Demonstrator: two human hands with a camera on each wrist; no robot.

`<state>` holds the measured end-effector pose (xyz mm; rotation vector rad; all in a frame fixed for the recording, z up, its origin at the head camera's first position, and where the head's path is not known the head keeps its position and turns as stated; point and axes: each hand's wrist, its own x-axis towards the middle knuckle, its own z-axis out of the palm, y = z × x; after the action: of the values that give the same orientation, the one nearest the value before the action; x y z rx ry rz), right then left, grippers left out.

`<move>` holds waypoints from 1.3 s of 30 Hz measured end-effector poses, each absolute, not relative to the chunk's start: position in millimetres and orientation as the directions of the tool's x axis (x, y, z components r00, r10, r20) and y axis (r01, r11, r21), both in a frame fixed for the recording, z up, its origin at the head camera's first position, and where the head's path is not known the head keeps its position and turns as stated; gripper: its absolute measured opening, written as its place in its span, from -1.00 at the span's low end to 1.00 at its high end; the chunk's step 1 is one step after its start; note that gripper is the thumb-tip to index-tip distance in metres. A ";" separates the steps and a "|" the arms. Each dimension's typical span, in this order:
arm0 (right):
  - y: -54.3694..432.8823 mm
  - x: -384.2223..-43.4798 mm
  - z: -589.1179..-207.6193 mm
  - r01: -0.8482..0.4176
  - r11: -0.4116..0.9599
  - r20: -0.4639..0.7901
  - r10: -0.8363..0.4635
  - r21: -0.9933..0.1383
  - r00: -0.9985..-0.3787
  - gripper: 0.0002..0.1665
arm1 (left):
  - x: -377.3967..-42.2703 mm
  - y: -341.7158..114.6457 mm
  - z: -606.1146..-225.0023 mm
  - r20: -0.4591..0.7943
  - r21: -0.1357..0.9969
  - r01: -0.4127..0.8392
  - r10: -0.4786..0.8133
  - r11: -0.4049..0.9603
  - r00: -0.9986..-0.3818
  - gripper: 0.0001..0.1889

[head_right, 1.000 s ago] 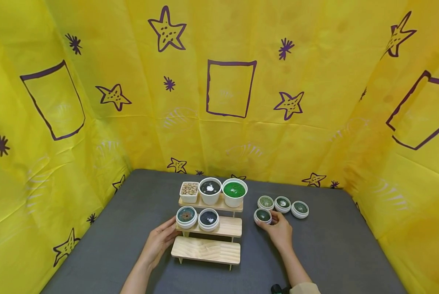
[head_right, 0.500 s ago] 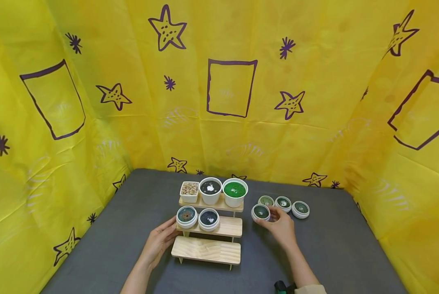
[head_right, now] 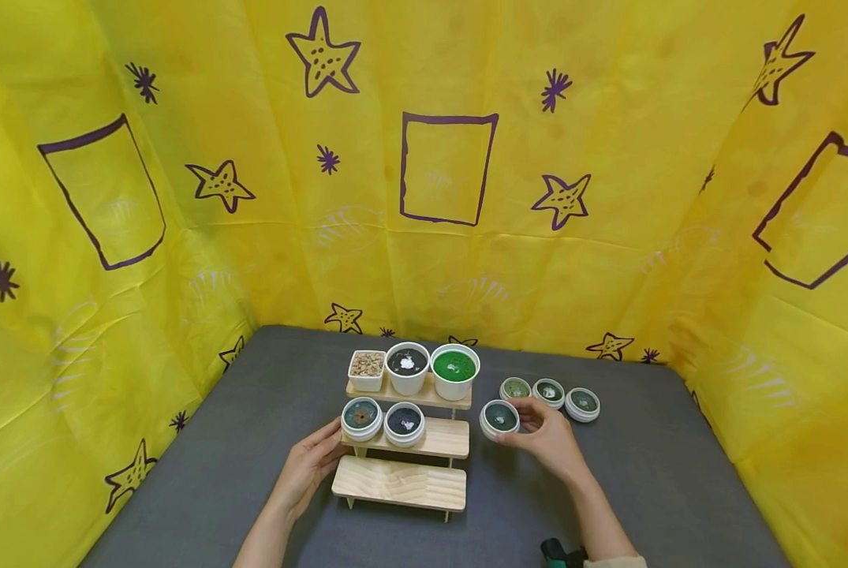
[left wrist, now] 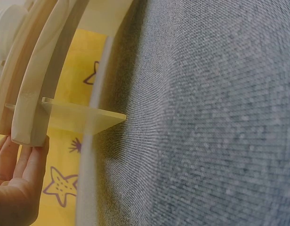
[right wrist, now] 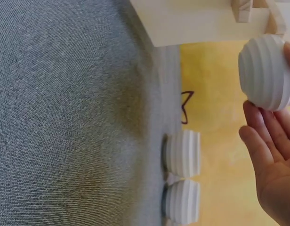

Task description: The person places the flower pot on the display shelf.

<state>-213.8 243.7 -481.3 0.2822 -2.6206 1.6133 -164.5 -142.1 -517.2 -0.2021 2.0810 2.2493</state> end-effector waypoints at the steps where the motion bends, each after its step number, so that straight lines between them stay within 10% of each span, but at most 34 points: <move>1: 243.6 -212.6 -479.8 -0.189 0.434 0.140 -0.142 -0.881 -0.980 -0.29 | -164.5 -142.0 -517.2 -0.143 0.987 -0.140 -0.038 -0.080 -0.989 -0.45; 39: 205.0 -204.3 -465.6 -0.246 0.352 0.127 -0.328 -0.903 -0.936 -0.31 | -163.7 -141.2 -515.7 -0.138 0.989 -0.136 -0.043 -0.059 -0.989 -0.46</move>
<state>-204.3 205.0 -465.6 0.5626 -2.6450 1.7440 -163.7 -141.2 -515.7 -0.2012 2.1100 2.2317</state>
